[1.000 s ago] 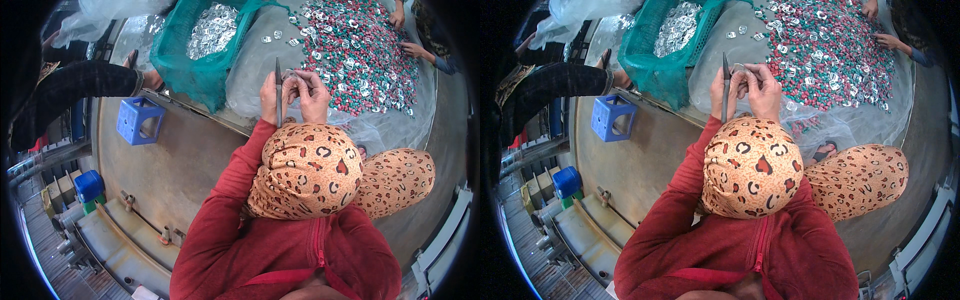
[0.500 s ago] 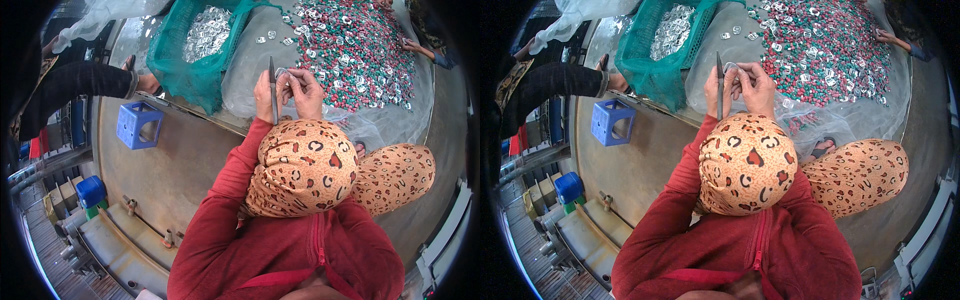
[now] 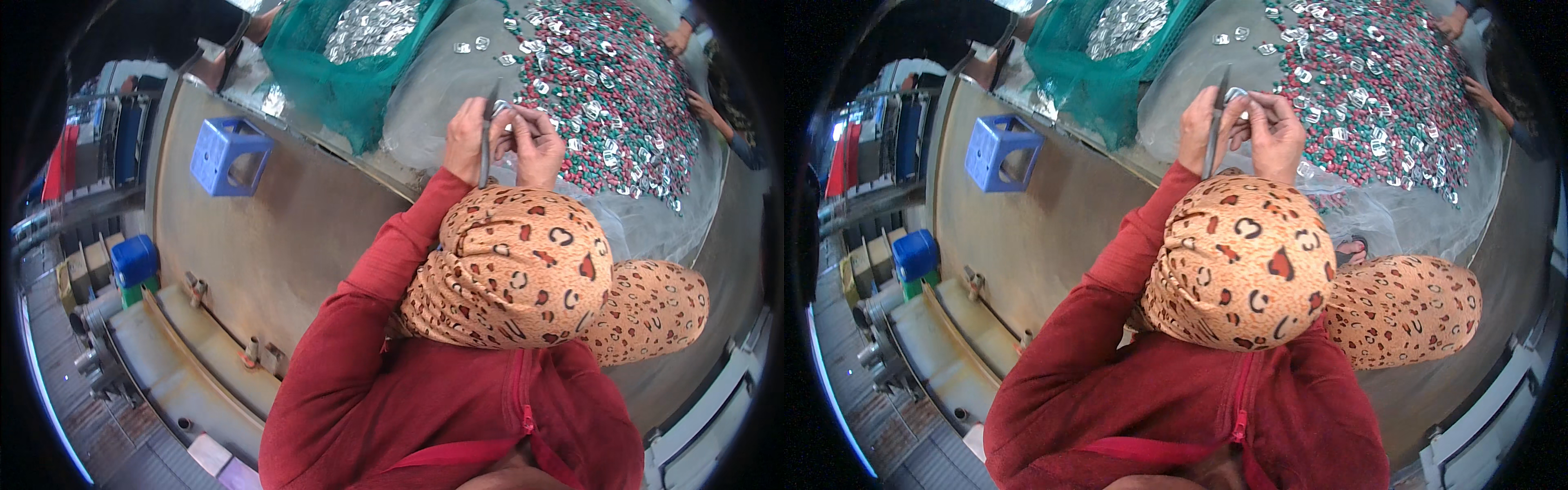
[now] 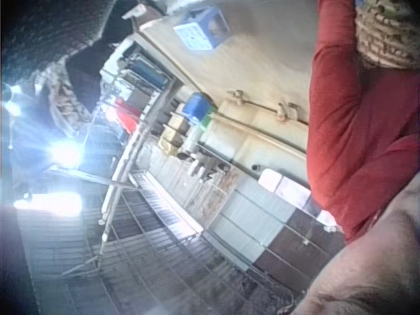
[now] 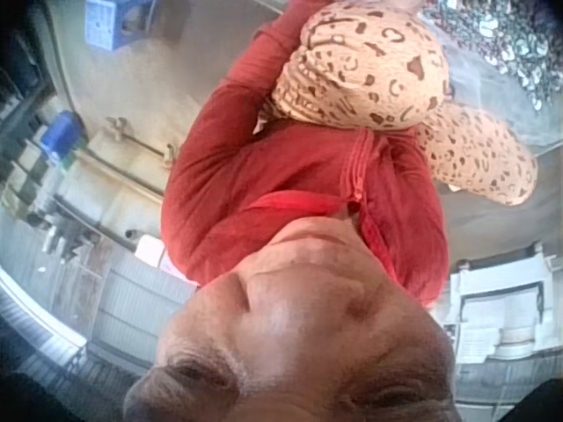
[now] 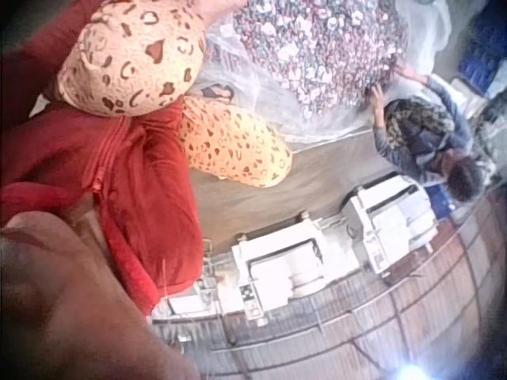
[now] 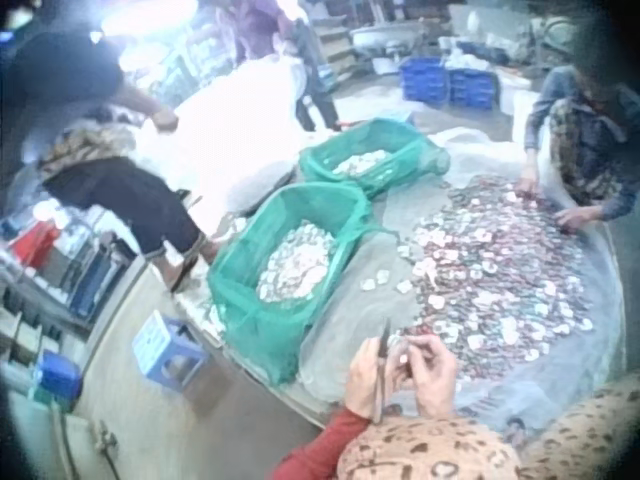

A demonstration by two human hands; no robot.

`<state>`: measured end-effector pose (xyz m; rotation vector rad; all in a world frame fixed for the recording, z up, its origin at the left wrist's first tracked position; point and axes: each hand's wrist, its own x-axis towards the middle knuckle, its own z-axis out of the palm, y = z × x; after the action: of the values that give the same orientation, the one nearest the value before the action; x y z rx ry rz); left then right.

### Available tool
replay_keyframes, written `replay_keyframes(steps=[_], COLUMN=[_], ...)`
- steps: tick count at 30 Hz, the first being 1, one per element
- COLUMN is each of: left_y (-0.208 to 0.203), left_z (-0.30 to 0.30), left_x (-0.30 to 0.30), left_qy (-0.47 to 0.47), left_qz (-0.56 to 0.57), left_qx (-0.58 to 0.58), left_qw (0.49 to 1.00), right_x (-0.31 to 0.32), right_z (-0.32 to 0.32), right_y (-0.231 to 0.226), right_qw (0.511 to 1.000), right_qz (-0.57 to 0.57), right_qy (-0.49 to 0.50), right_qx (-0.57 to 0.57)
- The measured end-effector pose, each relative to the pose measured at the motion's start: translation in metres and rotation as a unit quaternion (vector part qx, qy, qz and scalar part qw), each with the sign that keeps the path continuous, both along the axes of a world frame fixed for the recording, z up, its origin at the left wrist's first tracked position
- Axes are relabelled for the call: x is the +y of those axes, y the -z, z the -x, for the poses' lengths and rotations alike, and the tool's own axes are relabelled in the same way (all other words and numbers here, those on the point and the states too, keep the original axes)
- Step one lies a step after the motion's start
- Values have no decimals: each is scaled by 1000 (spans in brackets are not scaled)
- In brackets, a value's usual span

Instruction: The person uses a pair of pliers to separate small colorful plastic tabs from a large pile and places the individual pieces into a green basket.

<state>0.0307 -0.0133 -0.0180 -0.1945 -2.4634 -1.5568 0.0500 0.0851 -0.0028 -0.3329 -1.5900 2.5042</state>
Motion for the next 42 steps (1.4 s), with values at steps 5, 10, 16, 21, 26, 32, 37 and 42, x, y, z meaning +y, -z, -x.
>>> replay_keyframes(steps=[5, 10, 16, 21, 26, 32, 37, 42], left_y=[-3, 1, 0, 2, -7, -9, 11, 13], left_z=[-6, -5, -7, -7, -9, -14, -10, -11], left_x=[1, -3, -5, -1, -7, -7, -16, -20], left_qy=[11, -18, 21, 34, 30, -6, 84, 118], left_qz=[-35, -50, -36, -88, -60, -103, -348, -213], left_qx=[38, -51, 18, -34, 35, -22, -131, -102], left_qw=[999, 997, 999, 995, 997, 994, 925, 965], right_x=[-3, -3, 5, 12, 10, 9, 1, 3], right_z=[1, 0, 3, 4, 5, 3, -2, 1], right_y=[2, 0, -2, 7, 16, 11, 11, -7], right_qw=[997, 997, 999, 1000, 1000, 991, 997, 998], right_qz=[-56, -66, -32, -26, -10, -98, -43, -30], right_qy=[40, -21, 11, -16, -17, -94, -53, -48], right_qx=[-23, 18, -23, 5, 14, 13, -24, -42])
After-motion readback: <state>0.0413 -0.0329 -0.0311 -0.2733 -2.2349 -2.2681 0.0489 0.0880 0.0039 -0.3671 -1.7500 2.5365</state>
